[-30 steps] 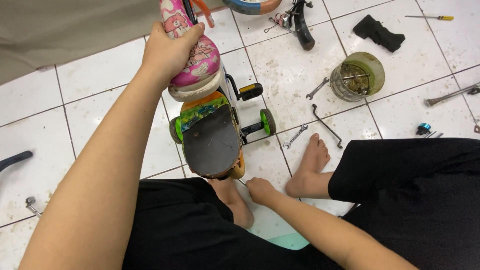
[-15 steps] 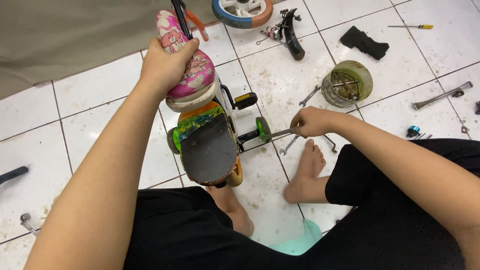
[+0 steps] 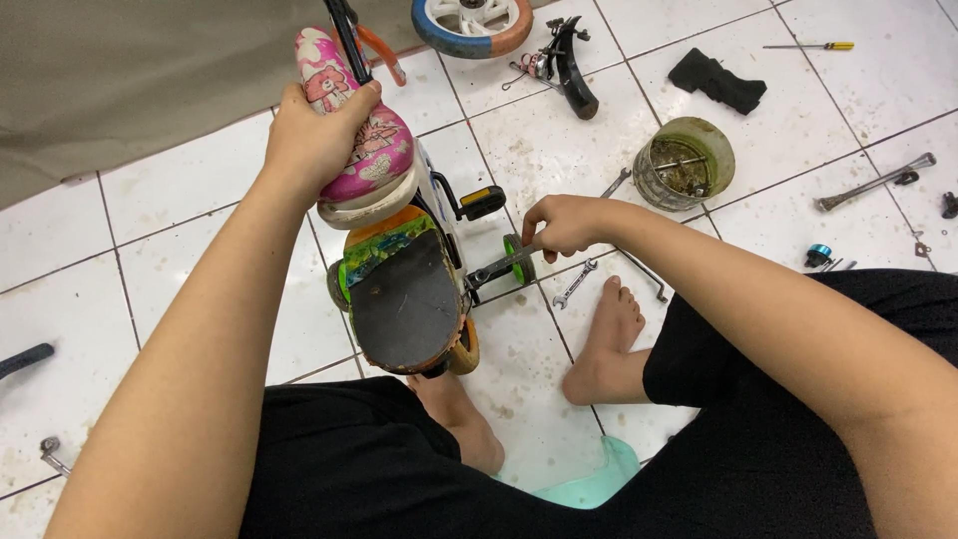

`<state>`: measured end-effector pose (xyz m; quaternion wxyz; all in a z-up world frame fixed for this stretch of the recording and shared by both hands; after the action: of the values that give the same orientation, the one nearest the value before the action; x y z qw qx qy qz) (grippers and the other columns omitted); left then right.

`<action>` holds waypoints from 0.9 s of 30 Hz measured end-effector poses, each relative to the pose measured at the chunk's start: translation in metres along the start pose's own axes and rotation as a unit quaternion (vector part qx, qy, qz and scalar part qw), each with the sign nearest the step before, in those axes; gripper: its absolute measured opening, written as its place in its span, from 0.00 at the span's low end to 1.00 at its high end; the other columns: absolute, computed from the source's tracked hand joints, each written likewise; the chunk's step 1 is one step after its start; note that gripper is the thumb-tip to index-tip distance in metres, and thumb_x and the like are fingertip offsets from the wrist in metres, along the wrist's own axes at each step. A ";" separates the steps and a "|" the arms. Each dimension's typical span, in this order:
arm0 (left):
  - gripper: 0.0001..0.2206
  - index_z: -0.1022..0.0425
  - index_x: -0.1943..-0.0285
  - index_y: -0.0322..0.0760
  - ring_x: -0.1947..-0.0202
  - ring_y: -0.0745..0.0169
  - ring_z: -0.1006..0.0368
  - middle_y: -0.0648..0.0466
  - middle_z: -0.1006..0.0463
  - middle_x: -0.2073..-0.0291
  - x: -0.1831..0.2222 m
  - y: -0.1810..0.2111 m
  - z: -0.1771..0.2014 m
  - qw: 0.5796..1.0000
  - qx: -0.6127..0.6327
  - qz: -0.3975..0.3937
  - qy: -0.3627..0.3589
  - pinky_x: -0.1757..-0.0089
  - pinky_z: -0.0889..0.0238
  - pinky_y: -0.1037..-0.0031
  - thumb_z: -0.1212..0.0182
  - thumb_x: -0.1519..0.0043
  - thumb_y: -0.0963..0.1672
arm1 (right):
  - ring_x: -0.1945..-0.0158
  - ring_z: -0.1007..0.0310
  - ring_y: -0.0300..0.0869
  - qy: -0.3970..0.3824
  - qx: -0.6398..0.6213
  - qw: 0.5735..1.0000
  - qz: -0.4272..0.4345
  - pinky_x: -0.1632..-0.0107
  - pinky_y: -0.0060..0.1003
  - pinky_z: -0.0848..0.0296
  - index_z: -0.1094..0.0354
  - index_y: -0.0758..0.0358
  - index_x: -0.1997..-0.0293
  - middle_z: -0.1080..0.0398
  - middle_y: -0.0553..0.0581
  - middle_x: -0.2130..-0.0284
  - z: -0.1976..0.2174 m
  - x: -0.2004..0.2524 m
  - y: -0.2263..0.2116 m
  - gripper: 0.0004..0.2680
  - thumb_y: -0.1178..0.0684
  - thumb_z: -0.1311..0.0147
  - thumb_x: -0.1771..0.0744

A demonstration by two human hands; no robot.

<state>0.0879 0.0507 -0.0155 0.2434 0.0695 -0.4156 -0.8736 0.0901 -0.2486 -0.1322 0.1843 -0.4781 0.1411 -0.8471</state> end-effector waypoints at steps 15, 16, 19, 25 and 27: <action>0.31 0.35 0.41 0.26 0.74 0.60 0.16 0.43 0.20 0.63 0.002 0.003 0.000 1.000 0.003 -0.001 -0.006 0.76 0.21 0.78 0.37 0.37 0.57 | 0.80 0.46 0.38 -0.063 -0.154 0.986 -0.007 0.74 0.32 0.44 0.25 0.71 0.63 0.30 0.60 0.76 0.009 -0.029 -0.023 0.07 0.59 0.51 0.34; 0.31 0.36 0.40 0.26 0.74 0.58 0.16 0.42 0.20 0.62 0.002 0.004 0.000 1.000 0.000 -0.001 -0.005 0.77 0.21 0.78 0.37 0.37 0.57 | 0.79 0.44 0.38 -0.062 -0.181 0.981 -0.014 0.72 0.33 0.42 0.25 0.71 0.64 0.30 0.59 0.76 0.010 -0.031 -0.025 0.08 0.57 0.50 0.34; 0.31 0.35 0.41 0.25 0.75 0.60 0.17 0.43 0.20 0.63 0.001 0.003 0.001 1.000 0.000 0.001 -0.003 0.78 0.23 0.79 0.36 0.38 0.57 | 0.80 0.45 0.37 -0.054 -0.206 0.977 0.001 0.73 0.32 0.44 0.23 0.72 0.62 0.31 0.59 0.77 0.011 -0.042 -0.032 0.13 0.56 0.58 0.35; 0.31 0.35 0.42 0.26 0.76 0.62 0.18 0.46 0.21 0.64 0.001 0.004 -0.001 1.000 0.003 0.015 -0.011 0.79 0.24 0.80 0.36 0.38 0.57 | 0.85 0.49 0.38 0.002 -0.222 0.975 0.022 0.78 0.32 0.44 0.23 0.72 0.68 0.35 0.58 0.83 0.015 -0.060 -0.054 0.17 0.50 0.61 0.33; 0.30 0.35 0.43 0.27 0.77 0.61 0.18 0.45 0.21 0.65 0.002 0.006 -0.001 1.000 0.002 0.015 -0.010 0.79 0.24 0.80 0.37 0.38 0.57 | 0.82 0.44 0.39 0.034 -0.190 0.980 0.044 0.77 0.31 0.43 0.23 0.71 0.71 0.34 0.58 0.82 0.013 -0.063 -0.062 0.17 0.47 0.60 0.34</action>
<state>0.0884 0.0462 -0.0114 0.2522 0.0549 -0.4211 -0.8695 0.1200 -0.1654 -0.1476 0.1225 -0.4689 0.3268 -0.8114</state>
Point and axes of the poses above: each hand's wrist, its own x-axis away from the middle knuckle, its own z-axis out of the back of the hand, y = z × x, the point moved 10 cm from there along -x, towards the middle knuckle
